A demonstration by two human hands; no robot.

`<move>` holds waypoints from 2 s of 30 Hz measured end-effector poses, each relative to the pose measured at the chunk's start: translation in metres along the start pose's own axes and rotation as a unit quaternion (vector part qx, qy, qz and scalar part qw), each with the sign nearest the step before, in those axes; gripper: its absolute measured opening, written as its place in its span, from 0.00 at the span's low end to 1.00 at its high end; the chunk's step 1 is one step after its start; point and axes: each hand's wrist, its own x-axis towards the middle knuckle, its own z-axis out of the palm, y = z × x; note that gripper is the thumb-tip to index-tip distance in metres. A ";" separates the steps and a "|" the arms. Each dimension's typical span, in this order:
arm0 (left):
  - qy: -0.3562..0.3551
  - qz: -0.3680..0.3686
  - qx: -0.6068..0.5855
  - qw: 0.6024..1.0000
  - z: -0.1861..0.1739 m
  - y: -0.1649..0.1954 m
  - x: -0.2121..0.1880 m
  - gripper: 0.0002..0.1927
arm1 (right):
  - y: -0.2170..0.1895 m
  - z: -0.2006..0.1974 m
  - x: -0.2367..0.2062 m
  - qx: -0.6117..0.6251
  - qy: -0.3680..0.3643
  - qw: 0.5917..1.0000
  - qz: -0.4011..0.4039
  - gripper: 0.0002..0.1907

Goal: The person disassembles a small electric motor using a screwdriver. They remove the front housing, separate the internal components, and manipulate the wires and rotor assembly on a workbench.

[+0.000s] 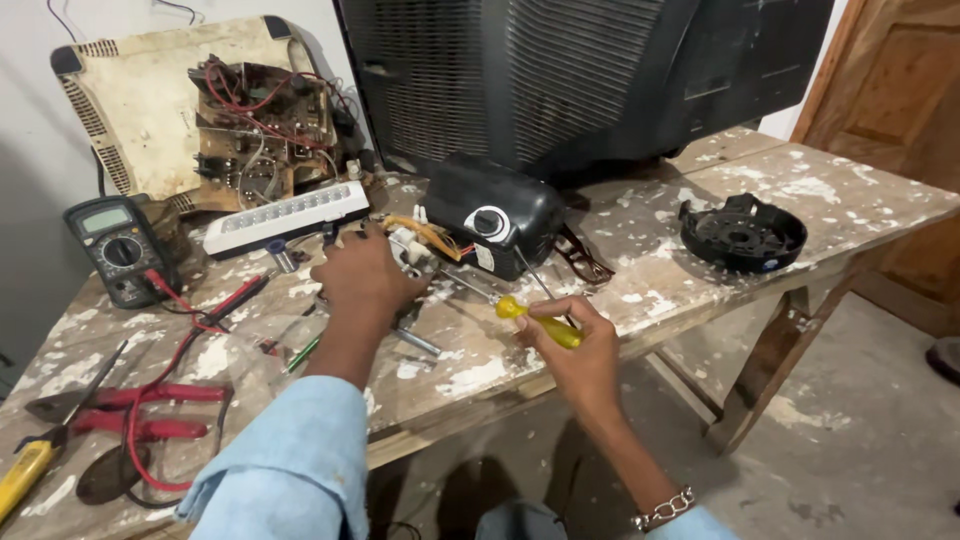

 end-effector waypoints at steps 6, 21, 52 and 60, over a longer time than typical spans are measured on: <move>0.069 0.082 -0.051 0.993 0.005 -0.015 0.000 0.52 | 0.001 -0.008 -0.007 -0.069 -0.036 0.997 -0.002 0.16; 0.007 0.089 -0.012 0.996 0.006 -0.022 0.017 0.59 | 0.021 -0.008 -0.008 0.138 0.039 0.988 0.051 0.09; -0.034 0.081 -0.035 0.996 -0.005 -0.023 0.017 0.55 | 0.011 -0.005 -0.015 0.105 0.041 0.992 0.051 0.05; -0.014 0.115 -0.055 0.992 0.001 -0.029 0.021 0.53 | 0.014 -0.003 -0.018 0.100 0.052 0.993 0.028 0.06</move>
